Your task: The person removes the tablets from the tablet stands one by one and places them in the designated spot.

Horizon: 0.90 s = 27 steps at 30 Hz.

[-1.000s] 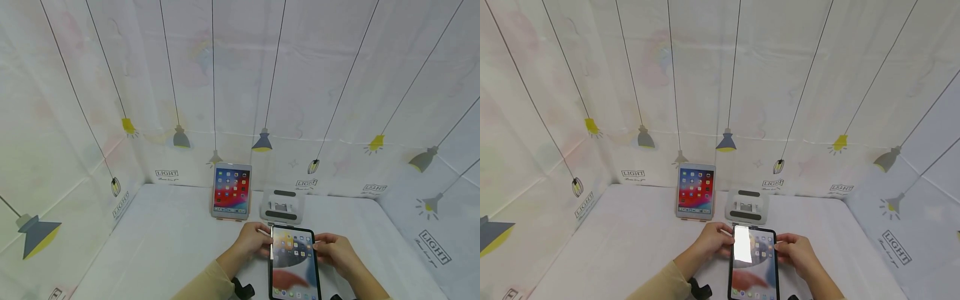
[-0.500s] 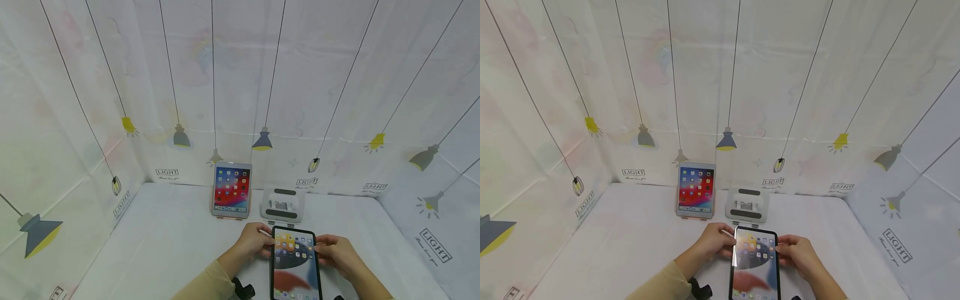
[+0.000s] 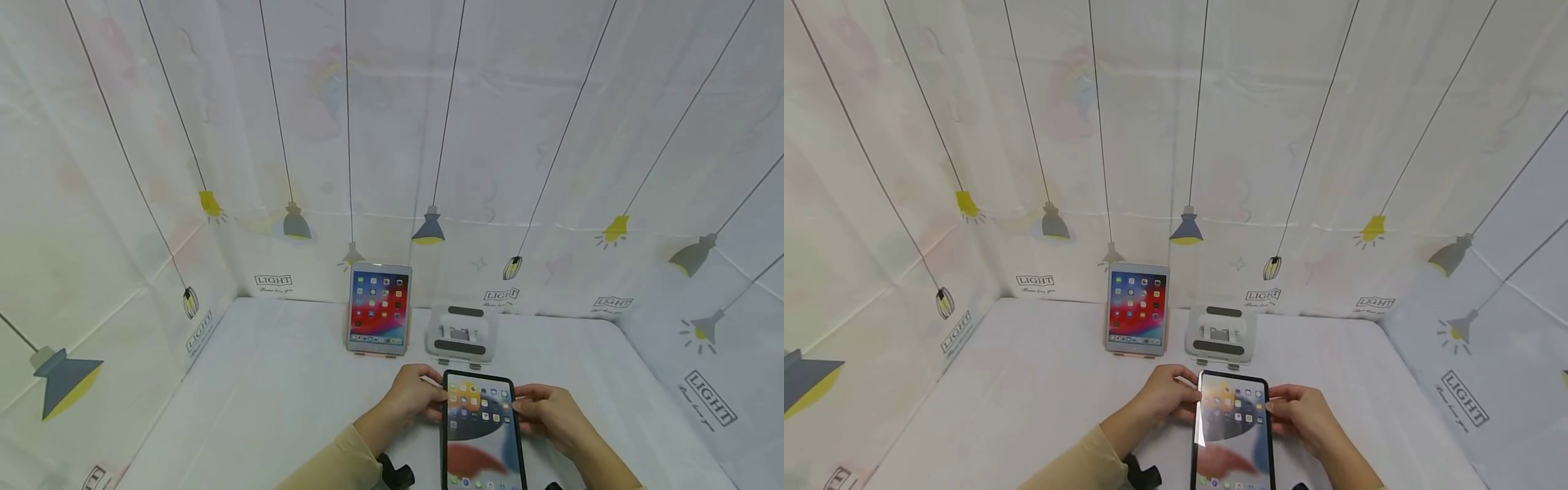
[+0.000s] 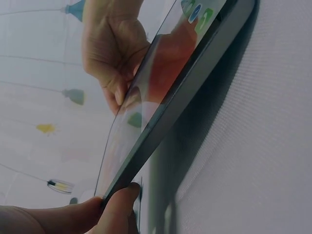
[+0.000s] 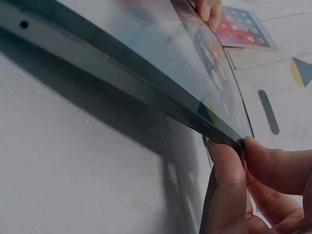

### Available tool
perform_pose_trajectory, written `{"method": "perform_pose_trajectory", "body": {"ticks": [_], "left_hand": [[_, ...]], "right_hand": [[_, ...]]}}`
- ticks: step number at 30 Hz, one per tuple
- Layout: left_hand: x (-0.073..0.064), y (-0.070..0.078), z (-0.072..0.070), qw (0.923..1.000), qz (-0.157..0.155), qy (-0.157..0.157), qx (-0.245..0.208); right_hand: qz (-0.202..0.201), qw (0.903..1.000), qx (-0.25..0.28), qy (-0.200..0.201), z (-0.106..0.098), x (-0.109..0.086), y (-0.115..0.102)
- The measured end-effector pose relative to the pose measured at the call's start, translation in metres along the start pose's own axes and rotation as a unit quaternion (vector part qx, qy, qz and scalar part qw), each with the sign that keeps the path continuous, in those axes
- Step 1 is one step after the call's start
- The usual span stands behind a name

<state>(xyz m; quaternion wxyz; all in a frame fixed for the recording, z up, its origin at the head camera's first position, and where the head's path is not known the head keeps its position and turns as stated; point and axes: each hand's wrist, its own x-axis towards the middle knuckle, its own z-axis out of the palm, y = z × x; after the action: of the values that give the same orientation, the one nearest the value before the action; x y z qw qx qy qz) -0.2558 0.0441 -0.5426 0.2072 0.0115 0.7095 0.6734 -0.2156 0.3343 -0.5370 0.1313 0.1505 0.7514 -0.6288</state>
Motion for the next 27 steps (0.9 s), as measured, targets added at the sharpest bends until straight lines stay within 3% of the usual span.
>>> {"method": "perform_pose_trajectory", "body": {"ticks": [10, 16, 27], "left_hand": [[-0.001, -0.002, -0.001, 0.9999, -0.011, -0.006, -0.012], [0.000, -0.003, -0.004, 0.9996, -0.021, -0.018, -0.001], [-0.002, 0.001, -0.009, 0.9985, -0.051, -0.020, 0.003]], "right_hand": [[0.002, 0.9999, 0.012, 0.007, 0.001, 0.001, 0.005], [-0.013, 0.9992, 0.019, -0.034, -0.002, -0.001, 0.010], [0.003, 0.9982, -0.007, -0.060, -0.005, -0.001, 0.009]]}}
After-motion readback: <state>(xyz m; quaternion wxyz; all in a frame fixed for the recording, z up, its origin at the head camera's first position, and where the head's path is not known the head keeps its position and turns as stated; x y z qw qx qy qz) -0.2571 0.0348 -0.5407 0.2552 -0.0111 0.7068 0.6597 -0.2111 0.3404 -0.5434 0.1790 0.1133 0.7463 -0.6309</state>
